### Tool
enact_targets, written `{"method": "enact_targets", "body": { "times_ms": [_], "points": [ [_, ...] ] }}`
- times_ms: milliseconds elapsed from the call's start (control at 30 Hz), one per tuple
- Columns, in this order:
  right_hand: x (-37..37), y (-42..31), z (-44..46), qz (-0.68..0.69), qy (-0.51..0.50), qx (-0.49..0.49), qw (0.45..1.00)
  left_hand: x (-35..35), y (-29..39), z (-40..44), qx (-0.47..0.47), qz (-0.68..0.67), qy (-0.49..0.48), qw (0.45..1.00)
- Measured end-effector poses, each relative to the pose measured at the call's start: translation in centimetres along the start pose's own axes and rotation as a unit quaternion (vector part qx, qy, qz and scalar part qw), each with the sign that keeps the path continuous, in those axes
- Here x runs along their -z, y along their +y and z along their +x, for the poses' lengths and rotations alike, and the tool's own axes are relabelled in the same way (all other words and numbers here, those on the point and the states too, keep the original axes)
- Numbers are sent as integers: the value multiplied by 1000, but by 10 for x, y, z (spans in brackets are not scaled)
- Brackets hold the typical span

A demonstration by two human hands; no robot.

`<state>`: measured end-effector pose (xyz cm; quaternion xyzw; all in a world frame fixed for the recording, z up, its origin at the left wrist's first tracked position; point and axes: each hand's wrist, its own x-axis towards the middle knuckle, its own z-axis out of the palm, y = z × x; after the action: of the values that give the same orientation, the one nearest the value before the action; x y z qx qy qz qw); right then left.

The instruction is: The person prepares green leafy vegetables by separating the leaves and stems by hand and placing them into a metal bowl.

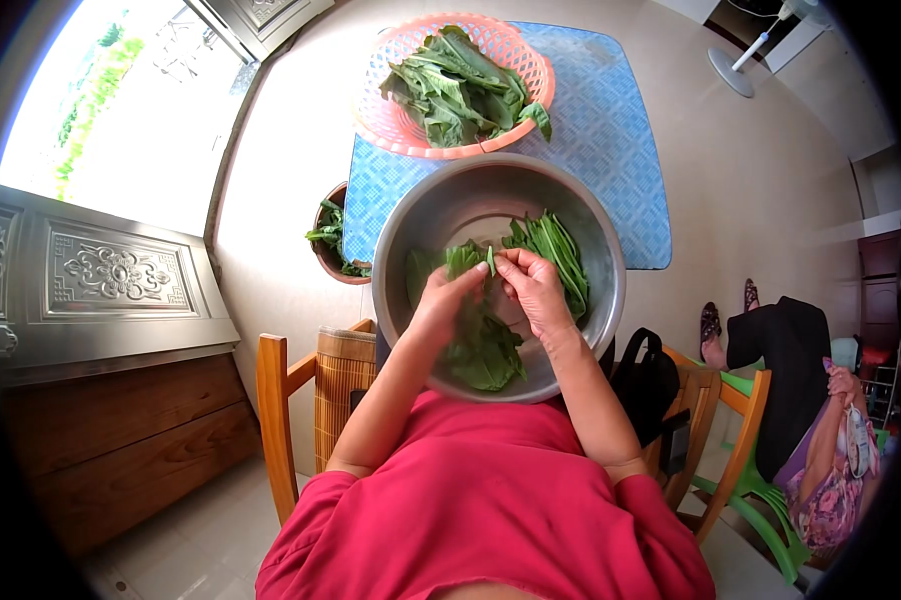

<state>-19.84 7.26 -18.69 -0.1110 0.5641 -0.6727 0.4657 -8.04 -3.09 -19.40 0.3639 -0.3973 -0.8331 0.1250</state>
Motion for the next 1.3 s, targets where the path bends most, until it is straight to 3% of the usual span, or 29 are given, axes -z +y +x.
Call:
{"method": "enact_targets", "body": {
  "times_ms": [300, 667, 700, 800, 1000, 1300],
  "points": [
    [-1, 7, 2, -31, 19, 28, 999, -3, 1, -1, -36, 49, 24, 998],
    [-20, -22, -15, 87, -74, -45, 992, 15, -20, 20, 71, -94, 55, 992],
    [-22, -22, -14, 33, -56, -29, 997, 9, -13, 14, 86, -110, 46, 989],
    [-18, 7, 0, -160, 30, 163, 973, 24, -21, 21, 106, -141, 16, 984],
    [-19, 10, -3, -226, 85, 152, 958, 2, -6, 3, 12, -39, -52, 998],
    [-11, 12, -18, -134, 56, 132, 981, -5, -4, -3, 61, -68, -60, 994]
  ]
}}
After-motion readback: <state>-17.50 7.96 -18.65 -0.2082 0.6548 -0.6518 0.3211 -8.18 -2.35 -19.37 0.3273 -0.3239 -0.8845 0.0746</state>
